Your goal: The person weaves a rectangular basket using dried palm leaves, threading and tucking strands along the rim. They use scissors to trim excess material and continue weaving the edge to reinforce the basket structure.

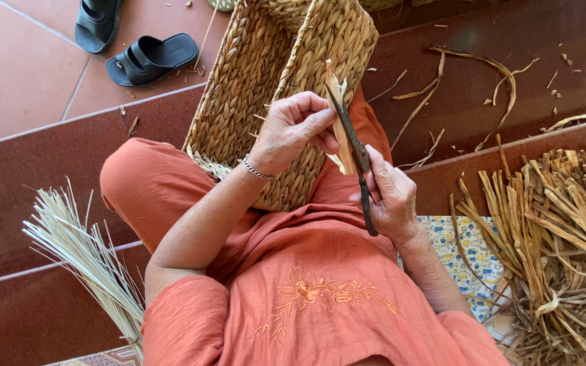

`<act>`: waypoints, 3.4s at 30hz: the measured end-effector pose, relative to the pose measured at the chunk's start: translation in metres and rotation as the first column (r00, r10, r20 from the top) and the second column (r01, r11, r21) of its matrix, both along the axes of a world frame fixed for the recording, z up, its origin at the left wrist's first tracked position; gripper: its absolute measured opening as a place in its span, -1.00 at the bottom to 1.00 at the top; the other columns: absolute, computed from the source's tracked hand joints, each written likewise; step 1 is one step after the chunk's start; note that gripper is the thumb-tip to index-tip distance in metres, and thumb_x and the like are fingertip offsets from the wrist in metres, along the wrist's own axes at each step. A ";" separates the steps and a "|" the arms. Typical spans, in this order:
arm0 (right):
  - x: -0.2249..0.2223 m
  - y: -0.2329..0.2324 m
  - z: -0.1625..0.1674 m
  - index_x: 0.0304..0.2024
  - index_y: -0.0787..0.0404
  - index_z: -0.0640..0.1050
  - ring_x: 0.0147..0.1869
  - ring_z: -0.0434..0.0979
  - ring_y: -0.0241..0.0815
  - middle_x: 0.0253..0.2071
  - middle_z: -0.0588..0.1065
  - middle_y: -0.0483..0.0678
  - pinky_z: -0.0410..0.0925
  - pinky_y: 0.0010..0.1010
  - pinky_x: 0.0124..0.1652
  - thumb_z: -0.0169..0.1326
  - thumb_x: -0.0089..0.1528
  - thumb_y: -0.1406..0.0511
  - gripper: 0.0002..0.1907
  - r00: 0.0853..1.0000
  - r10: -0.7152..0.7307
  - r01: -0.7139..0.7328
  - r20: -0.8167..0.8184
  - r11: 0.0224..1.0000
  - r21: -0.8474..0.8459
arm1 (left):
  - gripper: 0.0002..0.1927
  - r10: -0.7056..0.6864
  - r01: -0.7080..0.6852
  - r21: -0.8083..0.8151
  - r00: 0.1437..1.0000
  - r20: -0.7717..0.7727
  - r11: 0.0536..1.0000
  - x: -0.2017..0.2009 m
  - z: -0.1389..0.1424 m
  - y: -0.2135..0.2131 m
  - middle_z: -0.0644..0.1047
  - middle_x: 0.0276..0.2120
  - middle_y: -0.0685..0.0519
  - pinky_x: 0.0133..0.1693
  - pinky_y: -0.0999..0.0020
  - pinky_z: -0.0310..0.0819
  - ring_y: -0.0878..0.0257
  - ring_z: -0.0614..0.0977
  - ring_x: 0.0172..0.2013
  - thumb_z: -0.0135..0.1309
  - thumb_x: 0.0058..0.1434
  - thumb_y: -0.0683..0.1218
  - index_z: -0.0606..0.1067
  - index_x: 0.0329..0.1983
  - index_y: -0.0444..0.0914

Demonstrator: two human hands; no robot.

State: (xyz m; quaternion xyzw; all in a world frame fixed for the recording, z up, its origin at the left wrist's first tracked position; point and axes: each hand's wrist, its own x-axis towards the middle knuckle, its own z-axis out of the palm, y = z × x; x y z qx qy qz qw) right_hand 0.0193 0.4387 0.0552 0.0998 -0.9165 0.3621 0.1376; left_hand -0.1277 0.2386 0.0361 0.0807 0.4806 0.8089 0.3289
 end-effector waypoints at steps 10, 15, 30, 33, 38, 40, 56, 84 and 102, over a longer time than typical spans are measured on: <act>0.004 0.002 -0.010 0.34 0.41 0.37 -0.46 0.39 -0.18 -0.46 0.37 -0.09 0.32 -0.32 -0.38 0.30 0.24 0.15 -0.25 0.998 0.010 -0.007 -0.058 0.999 0.051 | -0.81 0.004 -0.003 -0.019 0.998 0.065 1.000 0.001 0.002 0.003 0.62 -0.31 -0.05 -0.38 0.37 0.70 0.23 0.71 -0.43 0.03 0.45 -0.12 0.46 -0.07 -0.39; 0.007 -0.003 -0.016 0.38 0.42 0.33 -0.38 0.43 -0.13 -0.36 0.42 -0.04 0.34 -0.32 -0.32 0.26 0.29 0.16 -0.26 0.996 0.026 -0.027 -0.083 1.000 -0.006 | -0.82 -0.014 0.014 -0.021 0.999 0.039 1.000 0.001 0.003 0.003 0.61 -0.31 -0.05 -0.38 0.37 0.69 0.22 0.71 -0.43 0.01 0.45 -0.14 0.45 -0.06 -0.39; -0.002 -0.008 -0.015 0.39 0.44 0.29 -0.29 0.53 -0.06 -0.24 0.50 0.07 0.40 -0.26 -0.25 0.05 0.41 0.00 -0.26 0.998 -0.011 0.013 -0.068 1.000 0.028 | -0.85 -0.175 0.174 0.021 0.981 0.077 0.985 0.003 0.001 0.004 0.63 -0.29 -0.10 -0.37 0.34 0.70 0.18 0.72 -0.42 -0.02 0.46 -0.15 0.43 -0.14 -0.38; -0.001 -0.009 -0.018 0.41 0.43 0.27 -0.21 0.61 0.00 -0.18 0.54 0.11 0.45 -0.25 -0.20 0.00 0.44 0.00 -0.28 0.996 0.021 -0.023 -0.091 0.999 -0.027 | -0.83 -0.217 0.208 0.075 0.967 0.130 0.975 0.001 0.000 0.003 0.63 -0.30 -0.10 -0.35 0.33 0.72 0.18 0.72 -0.42 -0.01 0.46 -0.12 0.42 -0.16 -0.35; 0.011 0.001 -0.042 0.43 0.44 0.25 -0.27 0.62 -0.11 -0.22 0.55 0.07 0.47 -0.34 -0.27 0.01 0.48 0.06 -0.32 0.999 0.010 -0.016 -0.046 0.991 -0.129 | -0.84 -0.176 0.172 0.042 0.974 0.139 0.984 0.001 0.000 0.004 0.61 -0.31 -0.10 -0.36 0.33 0.70 0.20 0.71 -0.42 0.02 0.46 -0.11 0.43 -0.14 -0.34; 0.017 0.009 -0.057 0.42 0.44 0.27 -0.37 0.59 -0.25 -0.33 0.54 -0.06 0.46 -0.43 -0.38 0.02 0.46 0.08 -0.33 0.994 -0.075 0.096 0.081 0.952 -0.290 | -0.84 -0.146 0.142 0.042 0.982 0.119 0.989 0.000 0.001 0.001 0.62 -0.29 -0.09 -0.37 0.35 0.69 0.23 0.70 -0.42 0.02 0.46 -0.11 0.42 -0.12 -0.33; 0.171 0.100 -0.118 0.38 0.26 0.39 -0.29 0.45 -0.11 -0.25 0.46 -0.02 0.33 -0.18 -0.31 0.20 0.35 0.11 -0.37 0.519 -0.793 0.645 0.318 0.608 0.462 | -0.84 0.222 -0.256 0.035 0.750 -0.623 0.966 -0.010 0.069 -0.046 0.56 -0.13 0.01 -0.26 0.56 0.53 0.41 0.55 -0.28 0.07 0.57 -0.22 0.50 0.16 -0.33; -0.124 -0.072 -0.080 -0.10 0.29 0.62 -0.37 0.40 -0.54 -0.38 0.51 -0.23 0.27 -0.65 -0.40 0.23 0.34 0.39 -0.90 0.934 0.108 0.127 0.339 0.789 -0.601 | -0.79 -0.421 -0.977 -0.204 0.211 -0.882 -0.062 -0.092 0.029 -0.296 0.50 -0.40 0.06 -0.31 0.28 0.39 0.22 0.54 -0.33 0.12 0.46 -0.12 0.53 -0.31 -0.28; -0.160 -0.098 -0.096 -0.30 0.20 0.45 -0.39 0.25 -0.58 -0.43 0.36 -0.34 0.20 -0.70 -0.40 0.30 0.28 0.40 -0.77 0.915 0.016 0.223 0.403 0.812 -0.540 | -0.70 0.221 -0.227 -0.015 0.930 0.293 0.974 -0.070 -0.110 -0.107 0.65 -0.22 -0.04 -0.23 0.32 0.74 0.21 0.73 -0.24 0.29 0.22 -0.25 0.52 0.00 -0.37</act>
